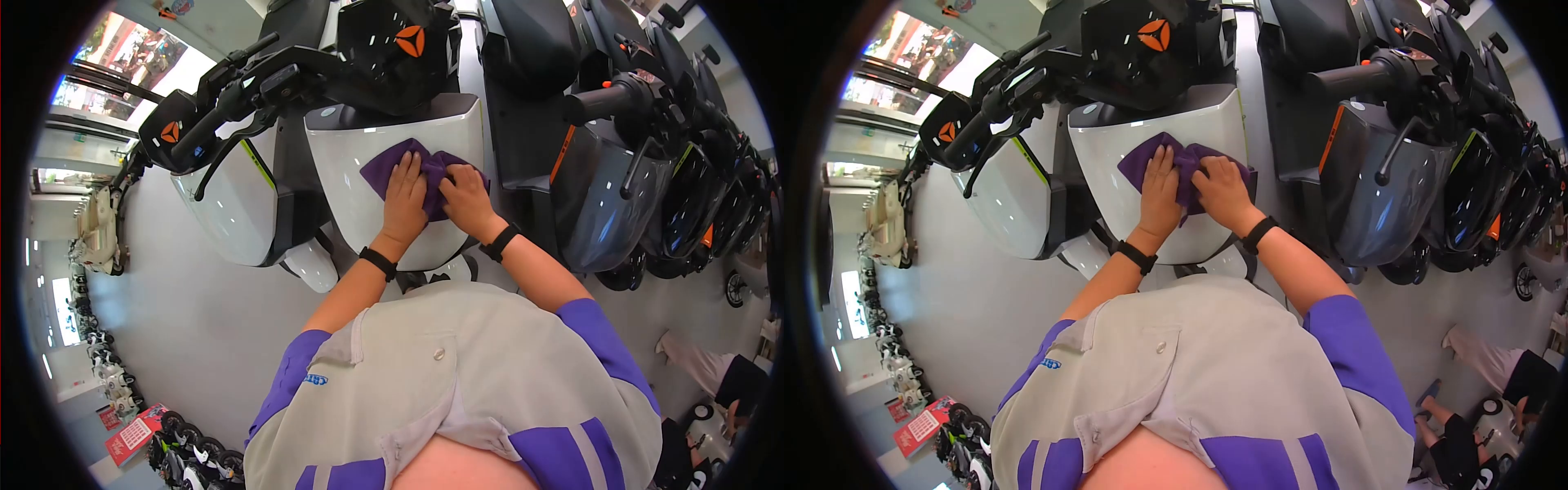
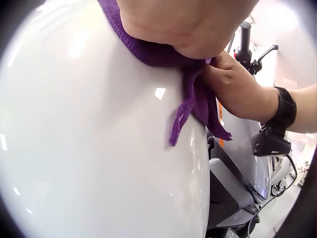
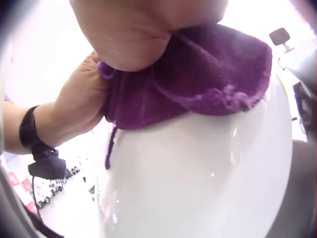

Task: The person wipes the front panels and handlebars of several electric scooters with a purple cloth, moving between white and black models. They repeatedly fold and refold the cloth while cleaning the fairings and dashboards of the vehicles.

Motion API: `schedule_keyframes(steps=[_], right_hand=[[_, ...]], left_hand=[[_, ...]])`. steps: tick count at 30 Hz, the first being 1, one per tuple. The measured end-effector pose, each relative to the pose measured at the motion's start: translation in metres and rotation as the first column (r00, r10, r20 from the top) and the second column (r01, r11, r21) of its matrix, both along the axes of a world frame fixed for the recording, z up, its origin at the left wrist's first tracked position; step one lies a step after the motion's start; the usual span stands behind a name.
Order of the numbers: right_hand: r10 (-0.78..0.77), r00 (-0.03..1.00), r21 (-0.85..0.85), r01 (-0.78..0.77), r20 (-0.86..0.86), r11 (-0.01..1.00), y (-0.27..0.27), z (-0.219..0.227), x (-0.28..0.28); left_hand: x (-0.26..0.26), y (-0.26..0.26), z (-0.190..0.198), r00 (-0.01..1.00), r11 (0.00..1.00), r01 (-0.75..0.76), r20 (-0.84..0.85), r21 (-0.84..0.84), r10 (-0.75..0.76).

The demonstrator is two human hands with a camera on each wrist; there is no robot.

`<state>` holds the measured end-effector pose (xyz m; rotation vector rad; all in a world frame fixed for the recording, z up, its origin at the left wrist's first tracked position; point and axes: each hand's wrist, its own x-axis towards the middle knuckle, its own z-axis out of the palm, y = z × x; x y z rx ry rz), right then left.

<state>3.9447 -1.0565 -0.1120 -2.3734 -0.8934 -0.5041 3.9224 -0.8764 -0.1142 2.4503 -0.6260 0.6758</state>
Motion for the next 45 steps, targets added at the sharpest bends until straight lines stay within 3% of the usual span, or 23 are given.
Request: schedule_keyframes(steps=[2,6,9,13,16,19,23,25,27,30,33,35,37,38,41,45], right_hand=[[0.050,0.999,0.016,-0.050,0.012,0.999,0.000,0.005,0.011],[0.004,0.999,0.077,-0.007,0.039,0.997,-0.007,0.034,0.051],[-0.027,0.998,0.172,0.016,0.062,0.985,-0.021,0.031,0.065],[-0.201,0.974,0.190,0.218,-0.105,0.957,-0.033,-0.024,0.028],[-0.148,0.937,0.094,0.187,-0.317,0.978,-0.038,-0.058,-0.018],[0.036,0.905,0.029,-0.026,-0.424,0.999,-0.046,-0.039,-0.033],[0.210,0.954,0.017,-0.212,-0.211,0.977,-0.048,-0.009,0.013],[0.192,0.981,0.096,-0.192,0.009,0.977,-0.040,0.017,0.041],[0.157,0.985,0.123,-0.164,0.069,0.979,-0.034,0.044,0.066],[0.161,0.987,0.193,-0.159,0.004,0.968,-0.039,0.052,0.086],[0.005,1.000,0.294,0.004,-0.029,0.956,-0.055,0.012,0.082],[-0.093,0.947,0.404,0.218,-0.308,0.888,-0.059,-0.044,0.073],[-0.126,0.885,0.401,0.325,-0.448,0.857,-0.060,-0.070,0.051],[-0.141,0.846,0.391,0.377,-0.513,0.840,-0.060,-0.075,0.043],[-0.136,0.885,0.394,0.330,-0.445,0.858,-0.052,-0.040,0.034],[0.050,0.998,0.380,-0.030,-0.042,0.925,-0.039,0.043,0.057]], left_hand=[[0.010,0.003,0.005,0.999,0.999,0.024,-0.033,0.029,-0.023],[0.040,-0.014,0.033,0.999,0.998,-0.003,0.039,-0.060,0.006],[0.053,-0.045,0.039,0.991,0.991,-0.130,0.031,-0.028,0.131],[0.036,-0.062,0.013,0.999,0.994,-0.034,0.029,0.100,0.031],[-0.004,-0.056,-0.019,0.999,0.980,0.042,-0.035,0.195,-0.036],[-0.040,-0.036,-0.036,0.993,0.964,0.060,-0.117,0.257,-0.030],[-0.031,-0.027,-0.019,0.993,0.966,-0.023,-0.108,0.257,0.053],[-0.002,-0.032,0.004,0.990,0.968,-0.122,-0.049,0.218,0.136],[0.025,-0.042,0.022,0.988,0.987,-0.154,0.035,0.053,0.153],[0.053,-0.054,0.024,0.974,0.980,-0.190,0.132,0.055,0.182],[0.055,-0.068,0.016,0.980,0.968,-0.179,0.115,0.177,0.160],[0.049,-0.080,0.008,0.998,0.958,-0.033,0.057,0.286,0.018],[0.036,-0.086,0.009,0.989,0.907,0.151,-0.069,0.393,-0.134],[0.030,-0.087,0.008,0.991,0.910,0.134,-0.027,0.392,-0.134],[0.013,-0.069,0.003,0.998,0.955,0.052,-0.058,0.292,-0.036],[0.007,-0.038,-0.003,0.978,0.961,-0.205,-0.005,0.187,0.209]])
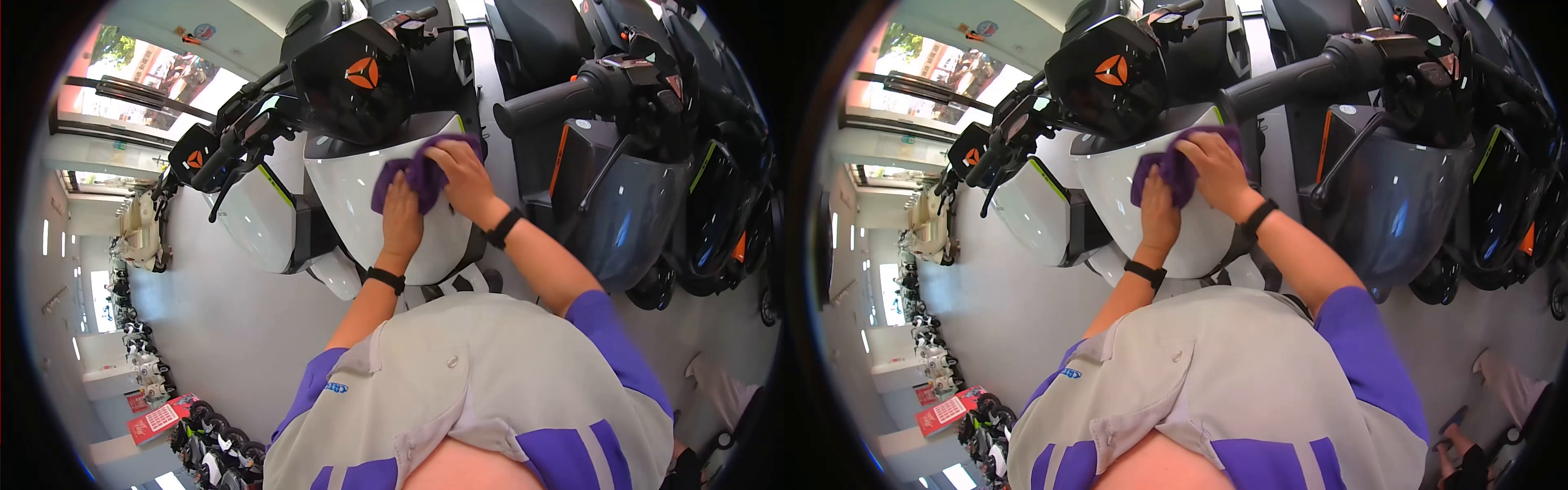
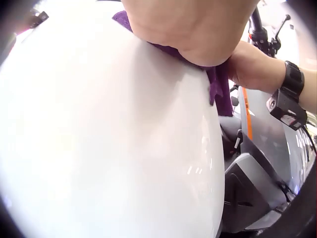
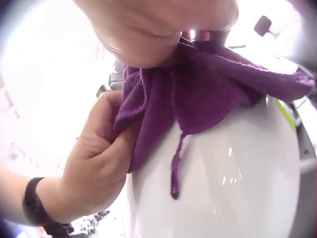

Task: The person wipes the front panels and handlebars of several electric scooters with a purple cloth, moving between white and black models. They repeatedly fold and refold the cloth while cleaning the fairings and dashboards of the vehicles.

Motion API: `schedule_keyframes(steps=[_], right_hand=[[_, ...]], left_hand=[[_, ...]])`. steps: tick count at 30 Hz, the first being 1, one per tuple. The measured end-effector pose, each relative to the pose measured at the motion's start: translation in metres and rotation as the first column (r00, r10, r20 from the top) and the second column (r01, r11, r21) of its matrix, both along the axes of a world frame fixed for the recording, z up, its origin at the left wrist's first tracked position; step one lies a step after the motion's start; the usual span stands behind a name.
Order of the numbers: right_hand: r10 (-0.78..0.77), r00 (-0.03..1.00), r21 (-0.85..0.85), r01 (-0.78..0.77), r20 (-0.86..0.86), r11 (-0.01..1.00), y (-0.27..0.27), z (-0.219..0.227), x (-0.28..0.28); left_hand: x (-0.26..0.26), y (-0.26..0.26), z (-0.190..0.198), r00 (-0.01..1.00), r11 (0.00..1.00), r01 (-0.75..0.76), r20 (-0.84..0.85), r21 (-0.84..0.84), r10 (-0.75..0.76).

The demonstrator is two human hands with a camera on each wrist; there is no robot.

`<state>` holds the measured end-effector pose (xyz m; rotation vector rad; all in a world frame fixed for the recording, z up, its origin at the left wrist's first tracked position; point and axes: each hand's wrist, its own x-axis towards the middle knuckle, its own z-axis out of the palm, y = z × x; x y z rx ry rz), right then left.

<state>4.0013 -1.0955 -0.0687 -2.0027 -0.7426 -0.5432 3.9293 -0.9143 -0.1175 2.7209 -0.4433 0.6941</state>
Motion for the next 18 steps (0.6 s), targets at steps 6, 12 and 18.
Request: schedule_keyframes(steps=[6,12,18], right_hand=[[0.066,0.998,-0.009,-0.066,0.009,0.998,0.017,0.002,0.058],[-0.152,0.903,0.000,0.166,-0.401,0.986,-0.025,-0.019,0.086],[-0.136,0.989,0.104,0.130,0.056,0.986,0.015,-0.003,0.028]], left_hand=[[0.039,-0.029,0.020,0.986,0.989,-0.007,0.167,-0.147,0.032],[0.066,-0.037,0.044,0.982,0.982,0.164,0.078,0.097,-0.172],[0.035,-0.006,0.039,0.976,0.976,0.196,0.073,0.099,-0.204]])
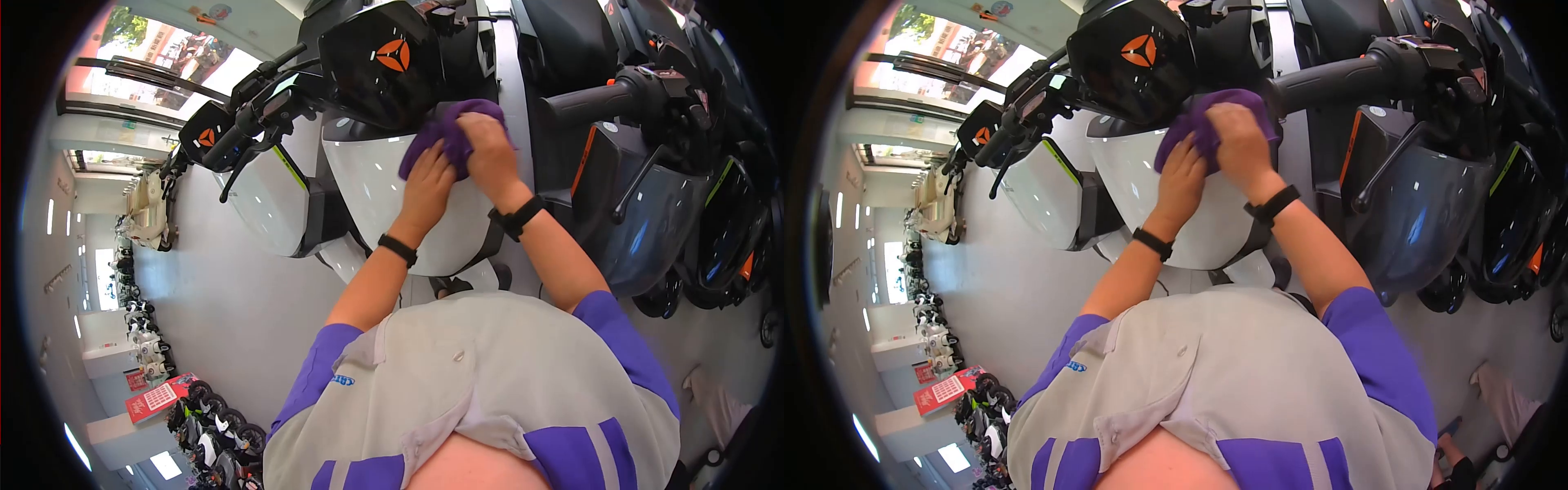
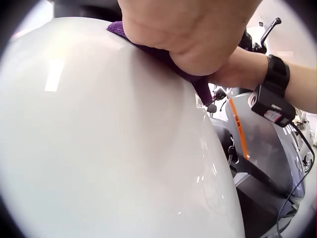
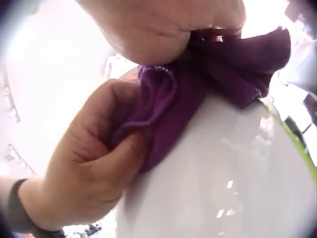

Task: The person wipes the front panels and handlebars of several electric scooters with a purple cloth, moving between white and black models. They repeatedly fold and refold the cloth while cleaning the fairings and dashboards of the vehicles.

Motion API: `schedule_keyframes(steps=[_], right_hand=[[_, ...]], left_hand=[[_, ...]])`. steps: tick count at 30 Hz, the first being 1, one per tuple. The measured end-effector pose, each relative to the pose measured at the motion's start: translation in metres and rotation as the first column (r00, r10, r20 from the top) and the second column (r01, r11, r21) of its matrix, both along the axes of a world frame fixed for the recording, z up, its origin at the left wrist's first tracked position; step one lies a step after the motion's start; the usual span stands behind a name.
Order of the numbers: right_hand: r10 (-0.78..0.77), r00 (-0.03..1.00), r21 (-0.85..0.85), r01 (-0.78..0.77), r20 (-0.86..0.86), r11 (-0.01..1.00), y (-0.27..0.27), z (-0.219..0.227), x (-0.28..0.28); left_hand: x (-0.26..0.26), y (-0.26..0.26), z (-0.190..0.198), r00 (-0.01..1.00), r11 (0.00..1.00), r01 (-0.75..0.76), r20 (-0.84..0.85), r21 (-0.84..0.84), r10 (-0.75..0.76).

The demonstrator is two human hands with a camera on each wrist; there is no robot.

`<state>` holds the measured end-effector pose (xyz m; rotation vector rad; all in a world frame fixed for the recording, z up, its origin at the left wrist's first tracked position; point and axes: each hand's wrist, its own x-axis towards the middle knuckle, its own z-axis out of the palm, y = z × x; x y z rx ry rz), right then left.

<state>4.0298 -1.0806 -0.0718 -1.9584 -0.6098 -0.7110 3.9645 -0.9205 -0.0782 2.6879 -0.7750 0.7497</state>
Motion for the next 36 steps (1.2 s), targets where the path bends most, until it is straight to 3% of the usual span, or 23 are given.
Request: schedule_keyframes(steps=[2,4,7,11,13,14,15,17,19,21,26,28,31,34,36], right_hand=[[0.076,0.992,-0.185,-0.056,0.104,0.981,0.011,0.005,-0.021],[0.213,0.972,-0.257,-0.181,0.102,0.949,0.014,-0.010,-0.040],[0.343,0.939,-0.364,-0.326,-0.020,0.872,0.011,-0.049,-0.081],[0.332,0.940,-0.370,-0.335,-0.074,0.867,0.006,-0.069,-0.091],[0.232,0.972,-0.366,-0.203,0.037,0.908,0.005,-0.058,-0.058],[0.175,0.976,-0.264,-0.136,0.131,0.955,0.005,-0.051,-0.035],[0.075,0.996,-0.272,-0.059,0.051,0.960,0.002,-0.028,-0.023],[-0.023,0.998,-0.061,0.026,0.057,0.998,0.004,-0.011,0.006],[-0.081,0.997,0.124,0.083,-0.014,0.989,0.007,-0.022,0.022],[-0.070,0.991,0.240,0.096,-0.112,0.966,0.002,-0.046,0.022],[-0.174,0.913,0.138,0.239,-0.368,0.961,0.000,-0.142,-0.069],[-0.162,0.891,0.094,0.221,-0.425,0.971,0.003,-0.157,-0.109],[-0.054,0.889,0.161,0.142,-0.455,0.977,0.006,-0.131,-0.119],[0.012,0.992,0.129,0.004,-0.123,0.992,0.004,-0.094,-0.065],[-0.009,0.999,0.058,0.012,-0.052,0.998,0.006,-0.048,-0.029]], left_hand=[[-0.029,0.019,-0.016,0.997,0.998,-0.069,-0.033,-0.011,0.069],[-0.065,0.034,-0.042,0.986,0.988,-0.151,-0.060,0.042,0.153],[-0.118,0.044,-0.085,0.964,0.977,-0.199,-0.164,0.077,0.209],[-0.129,0.043,-0.086,0.978,0.990,-0.100,-0.175,0.098,0.116],[-0.098,0.035,-0.056,0.965,0.993,-0.096,-0.236,0.074,0.111],[-0.077,0.027,-0.038,0.968,0.993,-0.115,-0.220,0.041,0.121],[-0.055,0.016,-0.020,0.978,0.991,-0.134,-0.162,-0.025,0.129],[-0.016,-0.002,0.009,0.986,0.985,-0.153,-0.070,-0.074,0.148],[0.004,-0.013,0.016,0.987,0.983,-0.155,-0.047,-0.102,0.151],[0.005,-0.021,0.010,0.986,0.979,-0.161,0.009,-0.123,0.164],[-0.049,-0.005,-0.050,0.993,0.998,0.046,-0.111,0.048,-0.041],[-0.076,0.005,-0.066,0.976,0.989,0.124,-0.188,0.084,-0.106],[-0.096,0.026,-0.073,0.965,0.975,0.153,-0.237,0.163,-0.112],[-0.068,0.042,-0.056,0.987,0.993,0.055,-0.155,0.108,-0.038],[-0.037,0.037,-0.021,0.997,0.998,-0.060,-0.037,0.031,0.061]])
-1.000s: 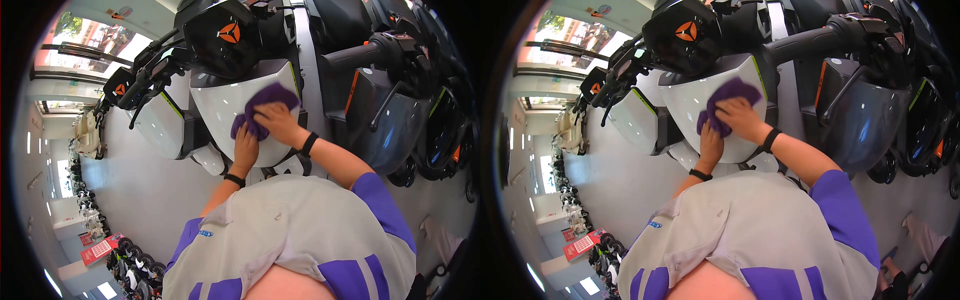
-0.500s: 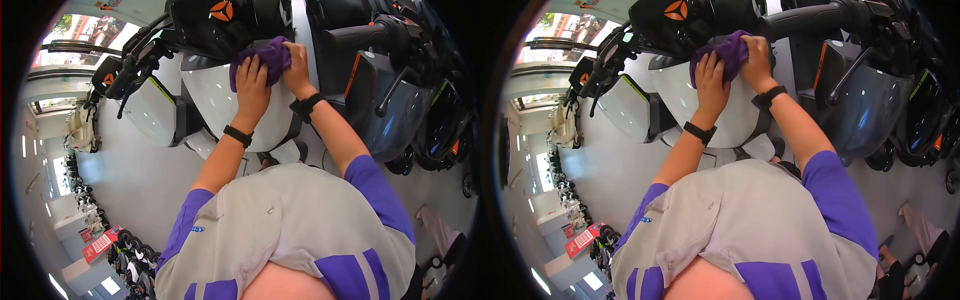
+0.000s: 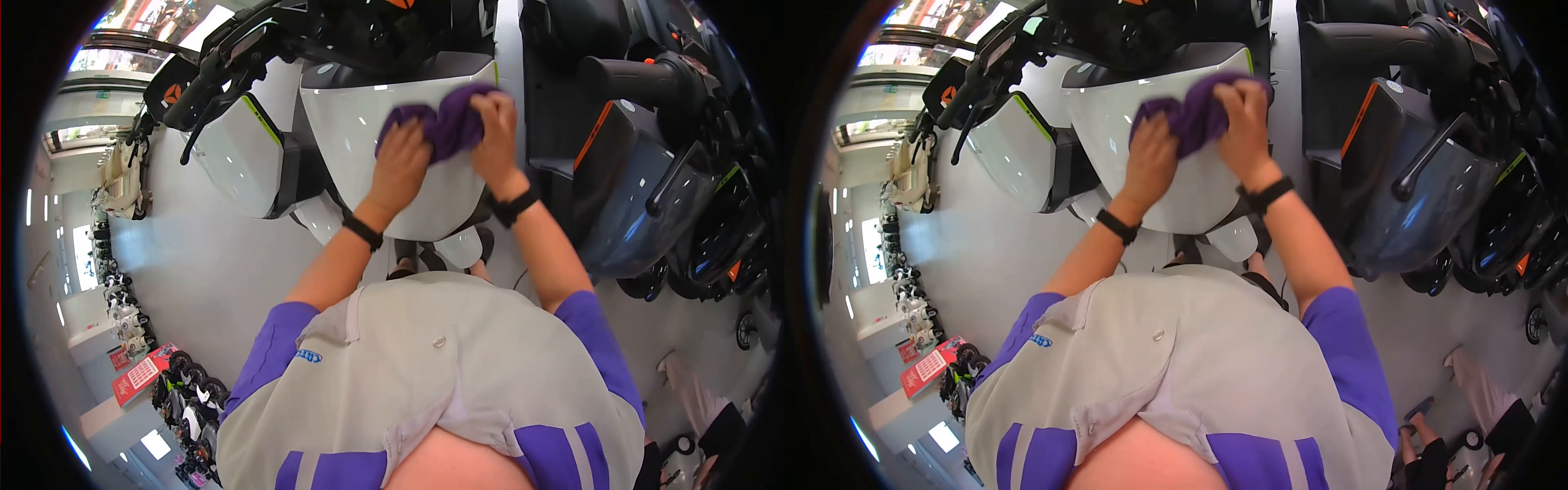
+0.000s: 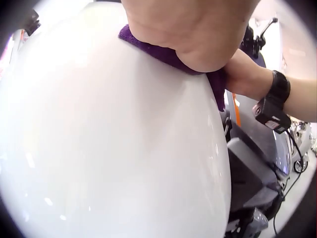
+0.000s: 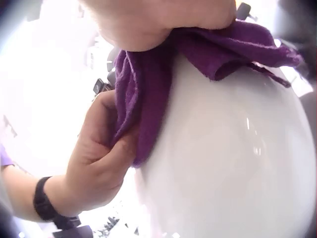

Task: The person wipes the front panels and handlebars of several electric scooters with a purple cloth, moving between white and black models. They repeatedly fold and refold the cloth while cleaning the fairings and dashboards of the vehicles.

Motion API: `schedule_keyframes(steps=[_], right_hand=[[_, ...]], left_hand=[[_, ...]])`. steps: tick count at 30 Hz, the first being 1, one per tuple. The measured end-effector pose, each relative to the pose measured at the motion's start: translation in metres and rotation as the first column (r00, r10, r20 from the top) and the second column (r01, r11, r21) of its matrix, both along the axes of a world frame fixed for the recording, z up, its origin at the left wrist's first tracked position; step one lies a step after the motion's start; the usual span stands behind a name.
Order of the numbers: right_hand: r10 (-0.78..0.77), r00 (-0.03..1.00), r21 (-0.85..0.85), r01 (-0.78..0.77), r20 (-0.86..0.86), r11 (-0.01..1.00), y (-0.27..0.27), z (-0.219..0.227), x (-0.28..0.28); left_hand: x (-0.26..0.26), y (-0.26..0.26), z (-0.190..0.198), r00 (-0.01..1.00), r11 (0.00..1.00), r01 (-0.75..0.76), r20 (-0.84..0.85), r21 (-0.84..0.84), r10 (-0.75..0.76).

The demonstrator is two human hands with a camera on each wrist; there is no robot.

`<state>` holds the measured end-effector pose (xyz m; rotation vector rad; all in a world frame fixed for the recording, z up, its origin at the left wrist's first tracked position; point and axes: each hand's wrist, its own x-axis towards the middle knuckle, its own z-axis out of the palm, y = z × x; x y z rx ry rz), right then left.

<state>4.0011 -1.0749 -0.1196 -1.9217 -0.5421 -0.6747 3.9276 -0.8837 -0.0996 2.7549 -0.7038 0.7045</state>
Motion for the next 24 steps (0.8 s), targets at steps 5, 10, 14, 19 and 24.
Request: schedule_keyframes(steps=[5,10,14,19,24], right_hand=[[-0.203,0.979,0.095,0.205,-0.029,0.974,0.013,0.005,0.023],[-0.517,0.854,-0.116,0.507,-0.069,0.854,0.062,-0.034,-0.061],[-0.516,0.856,-0.258,0.491,-0.037,0.832,0.156,-0.040,-0.111],[-0.342,0.937,-0.280,0.308,-0.077,0.909,0.247,-0.045,-0.133],[-0.322,0.932,-0.262,0.274,-0.163,0.925,0.227,-0.075,-0.183]], left_hand=[[0.033,-0.003,0.014,0.990,0.986,0.078,0.129,-0.147,-0.059],[0.001,0.050,-0.014,0.939,0.930,0.344,0.037,-0.125,-0.343],[-0.035,0.142,-0.057,0.931,0.927,0.363,-0.002,-0.096,-0.365],[-0.063,0.221,-0.091,0.962,0.969,0.244,-0.118,-0.046,-0.247],[-0.084,0.223,-0.094,0.862,0.886,0.464,-0.239,0.012,-0.448]])
